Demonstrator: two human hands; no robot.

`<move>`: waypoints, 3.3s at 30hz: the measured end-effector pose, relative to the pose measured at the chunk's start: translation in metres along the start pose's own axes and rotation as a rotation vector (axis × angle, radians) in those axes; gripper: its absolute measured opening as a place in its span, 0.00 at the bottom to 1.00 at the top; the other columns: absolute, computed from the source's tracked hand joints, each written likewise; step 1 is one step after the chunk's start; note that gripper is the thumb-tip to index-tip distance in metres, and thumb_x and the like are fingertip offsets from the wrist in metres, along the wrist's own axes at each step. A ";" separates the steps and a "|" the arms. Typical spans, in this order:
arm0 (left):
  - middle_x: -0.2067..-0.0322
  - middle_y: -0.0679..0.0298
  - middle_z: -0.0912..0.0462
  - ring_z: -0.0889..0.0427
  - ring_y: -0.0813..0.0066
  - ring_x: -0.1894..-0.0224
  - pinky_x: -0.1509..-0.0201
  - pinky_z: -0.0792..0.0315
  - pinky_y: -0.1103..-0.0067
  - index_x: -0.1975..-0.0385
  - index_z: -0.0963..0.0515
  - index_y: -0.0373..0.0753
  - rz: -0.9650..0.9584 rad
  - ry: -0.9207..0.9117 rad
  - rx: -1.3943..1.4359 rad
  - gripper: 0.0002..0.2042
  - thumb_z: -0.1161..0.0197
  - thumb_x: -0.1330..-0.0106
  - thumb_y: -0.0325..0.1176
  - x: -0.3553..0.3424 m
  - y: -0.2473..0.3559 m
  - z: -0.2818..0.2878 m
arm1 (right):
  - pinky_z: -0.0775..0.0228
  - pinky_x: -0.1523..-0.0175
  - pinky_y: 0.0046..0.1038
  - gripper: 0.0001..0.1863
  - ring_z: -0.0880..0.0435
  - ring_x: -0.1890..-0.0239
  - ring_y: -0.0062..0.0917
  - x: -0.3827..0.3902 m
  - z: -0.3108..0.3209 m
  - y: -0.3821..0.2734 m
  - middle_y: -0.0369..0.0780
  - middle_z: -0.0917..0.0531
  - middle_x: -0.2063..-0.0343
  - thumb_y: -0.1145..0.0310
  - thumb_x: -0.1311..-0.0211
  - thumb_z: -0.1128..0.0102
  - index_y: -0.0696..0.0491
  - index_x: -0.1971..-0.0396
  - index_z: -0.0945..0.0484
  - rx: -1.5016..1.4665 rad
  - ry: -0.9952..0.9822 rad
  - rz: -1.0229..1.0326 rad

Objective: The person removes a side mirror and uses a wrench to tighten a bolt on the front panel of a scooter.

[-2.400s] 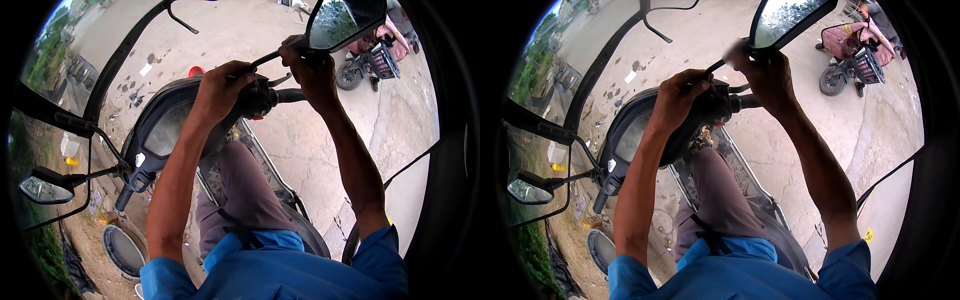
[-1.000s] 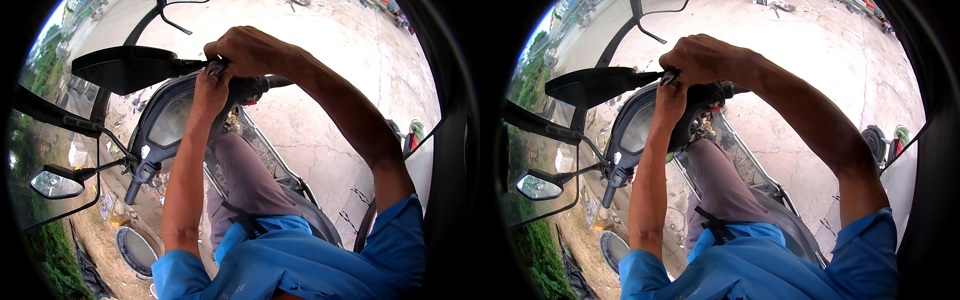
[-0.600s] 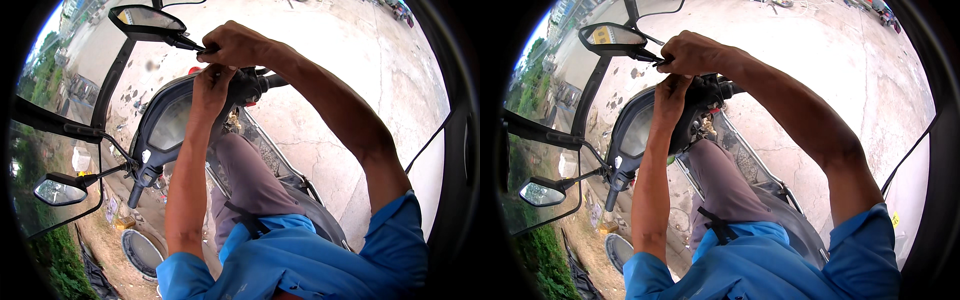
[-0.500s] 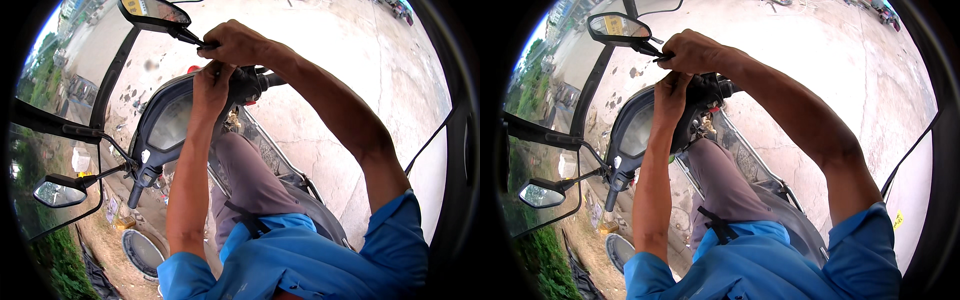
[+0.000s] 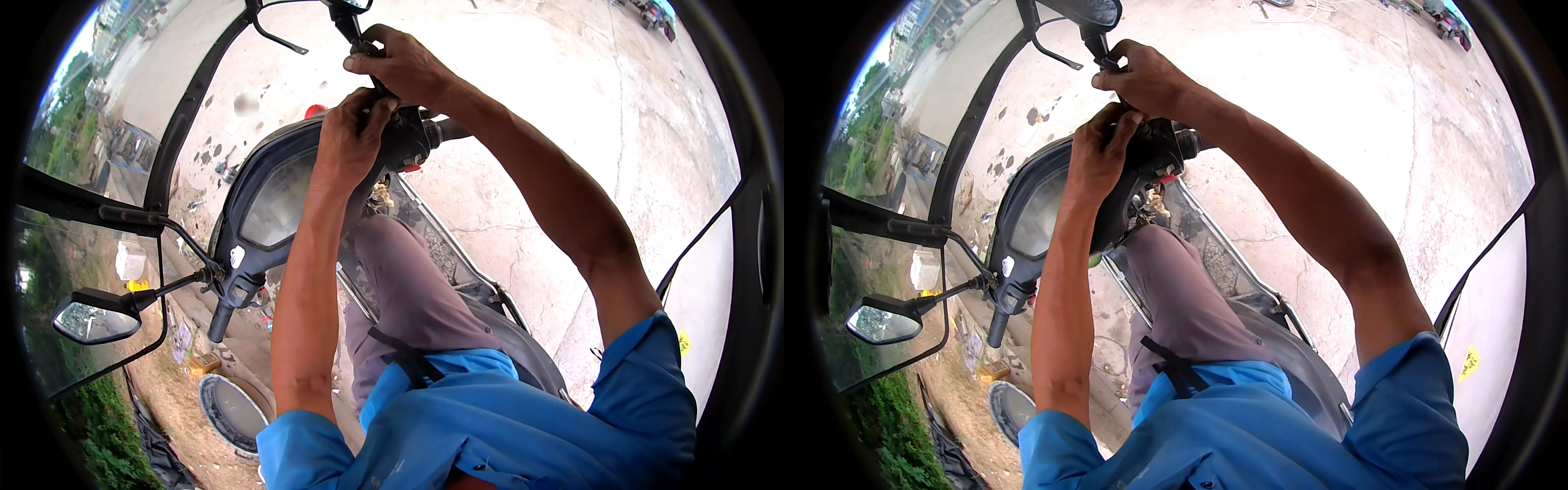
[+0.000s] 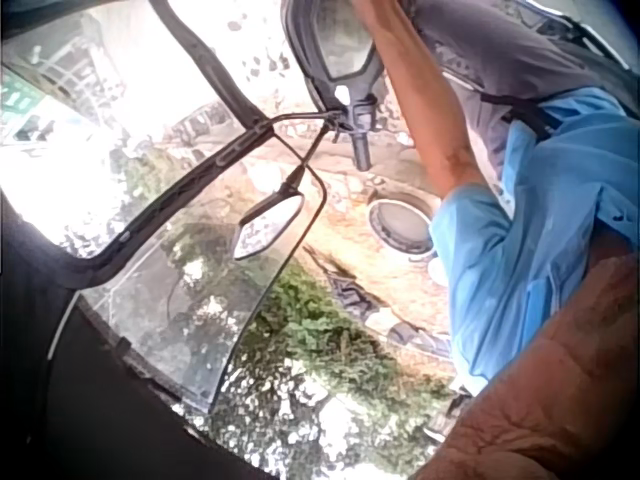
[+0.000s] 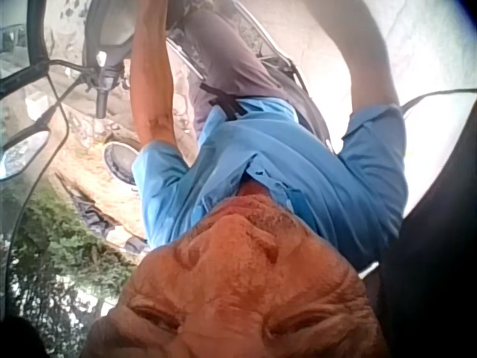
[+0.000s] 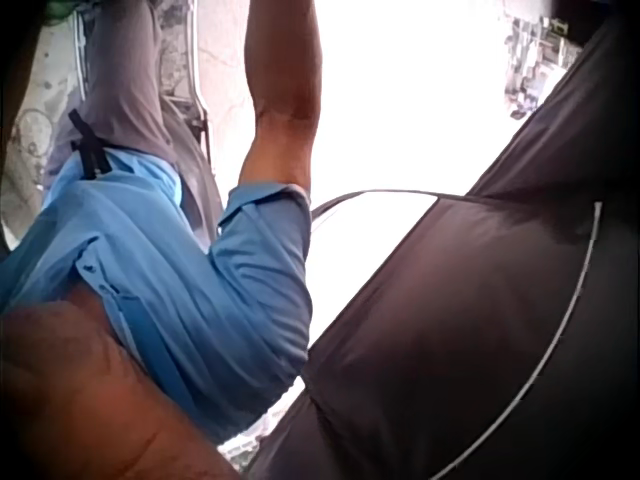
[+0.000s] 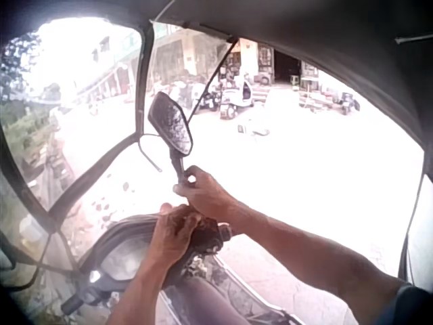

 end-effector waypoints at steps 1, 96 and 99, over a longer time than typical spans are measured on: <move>0.74 0.54 0.16 0.20 0.68 0.75 0.66 0.28 0.71 0.59 0.18 0.30 0.006 -0.025 0.004 0.12 0.38 0.26 0.35 0.000 0.001 -0.002 | 0.34 0.71 0.31 0.22 0.24 0.80 0.22 -0.002 -0.002 0.000 0.36 0.24 0.82 0.51 0.33 0.34 0.58 0.67 0.19 -0.038 -0.106 -0.039; 0.67 0.56 0.11 0.13 0.66 0.64 0.52 0.23 0.73 0.57 0.15 0.35 0.010 -0.066 -0.016 0.11 0.40 0.25 0.35 0.003 0.005 -0.006 | 0.22 0.54 0.40 0.25 0.12 0.64 0.42 -0.032 -0.006 -0.008 0.53 0.13 0.71 0.52 0.38 0.34 0.64 0.64 0.14 0.402 -0.189 -0.021; 0.67 0.56 0.11 0.12 0.67 0.64 0.53 0.23 0.73 0.58 0.15 0.34 0.027 -0.022 -0.019 0.11 0.37 0.27 0.36 0.005 0.009 -0.004 | 0.22 0.57 0.40 0.25 0.12 0.67 0.42 -0.033 -0.003 -0.008 0.53 0.14 0.74 0.52 0.38 0.34 0.65 0.66 0.15 0.381 -0.090 0.010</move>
Point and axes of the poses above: each hand's wrist, its own x-axis away from the middle knuckle, its own z-axis out of the back of the hand, y = z × x, the point moved 10 cm from there along -x, towards the middle knuckle
